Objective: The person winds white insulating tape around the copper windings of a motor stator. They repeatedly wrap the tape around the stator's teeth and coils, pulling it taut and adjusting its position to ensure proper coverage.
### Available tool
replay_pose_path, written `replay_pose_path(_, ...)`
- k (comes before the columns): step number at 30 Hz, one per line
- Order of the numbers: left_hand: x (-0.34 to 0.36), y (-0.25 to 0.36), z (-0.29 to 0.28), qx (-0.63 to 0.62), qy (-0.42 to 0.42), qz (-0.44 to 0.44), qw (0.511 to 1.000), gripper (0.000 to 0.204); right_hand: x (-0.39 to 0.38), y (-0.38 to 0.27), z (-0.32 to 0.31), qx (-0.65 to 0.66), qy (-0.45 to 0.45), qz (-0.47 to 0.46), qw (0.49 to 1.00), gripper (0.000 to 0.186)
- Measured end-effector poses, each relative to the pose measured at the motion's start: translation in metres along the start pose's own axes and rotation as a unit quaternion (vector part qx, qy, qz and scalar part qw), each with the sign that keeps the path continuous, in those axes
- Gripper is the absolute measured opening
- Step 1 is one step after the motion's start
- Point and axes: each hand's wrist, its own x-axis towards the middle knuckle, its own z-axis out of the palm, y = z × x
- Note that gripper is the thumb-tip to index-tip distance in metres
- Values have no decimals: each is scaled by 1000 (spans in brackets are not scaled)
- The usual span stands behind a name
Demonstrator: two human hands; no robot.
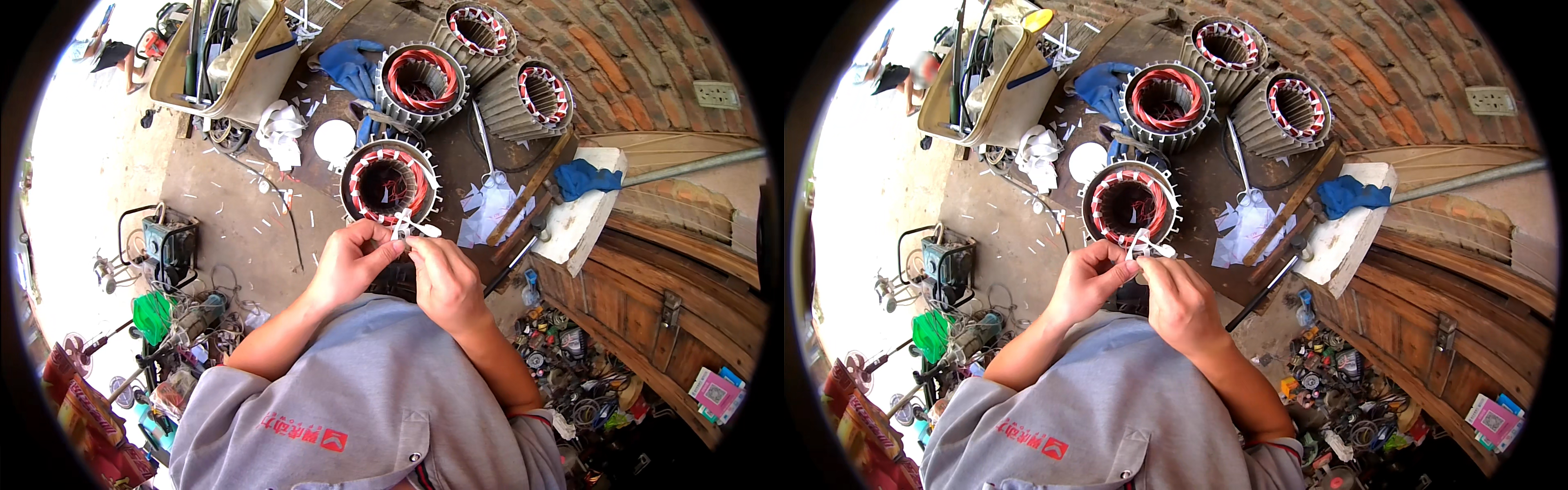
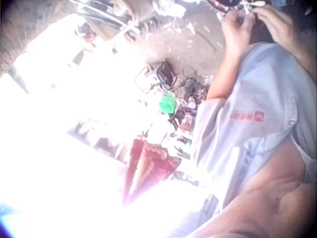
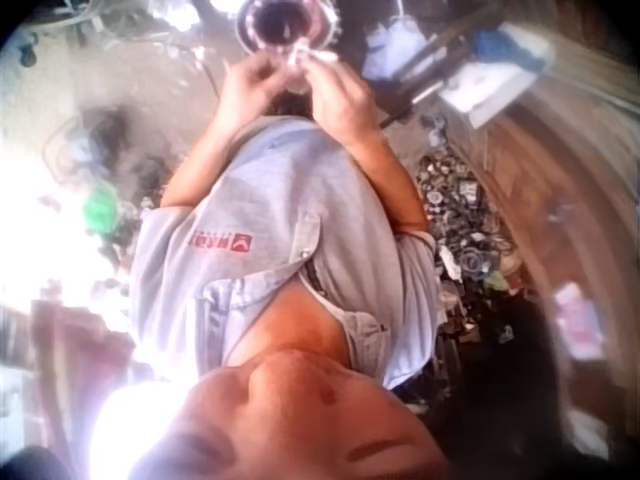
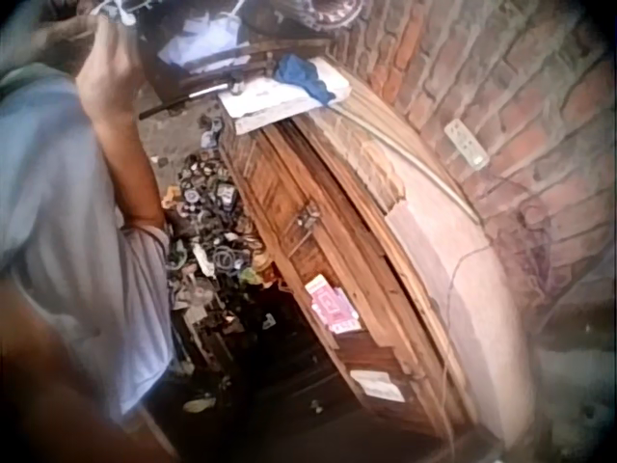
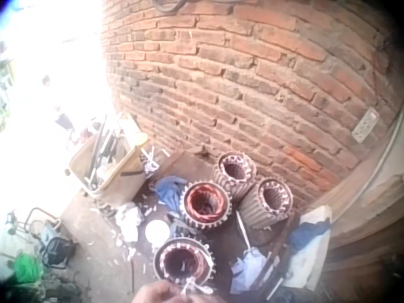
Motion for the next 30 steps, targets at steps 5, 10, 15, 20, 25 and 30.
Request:
replay_pose_path(5, 5, 20, -16, -39, 119, 28, 992, 17, -2, 5, -21, 71, -39, 63, 995, 19)
replay_pose_path(10, 3, 40, -27, 195, -61, 159, 966, 11, -23, -3, -44, 423, 118, 253, 862, 18)
replay_pose_path(15, 24, 53, -45, 342, -71, 242, 905, 13, -15, -37, -111, 577, 168, 211, 771, 14)
replay_pose_path(20, 63, 66, -36, 554, -140, 273, 774, 9, -33, -50, -154, 629, 94, 62, 769, 3)
replay_pose_path(25, 88, 68, -33, 617, -243, 308, 682, 10, -51, -36, -160, 713, 162, 37, 681, 15)
replay_pose_path(30, 89, 70, -35, 609, -266, 310, 679, 10, -65, 41, -116, 412, 325, 166, 835, 20)
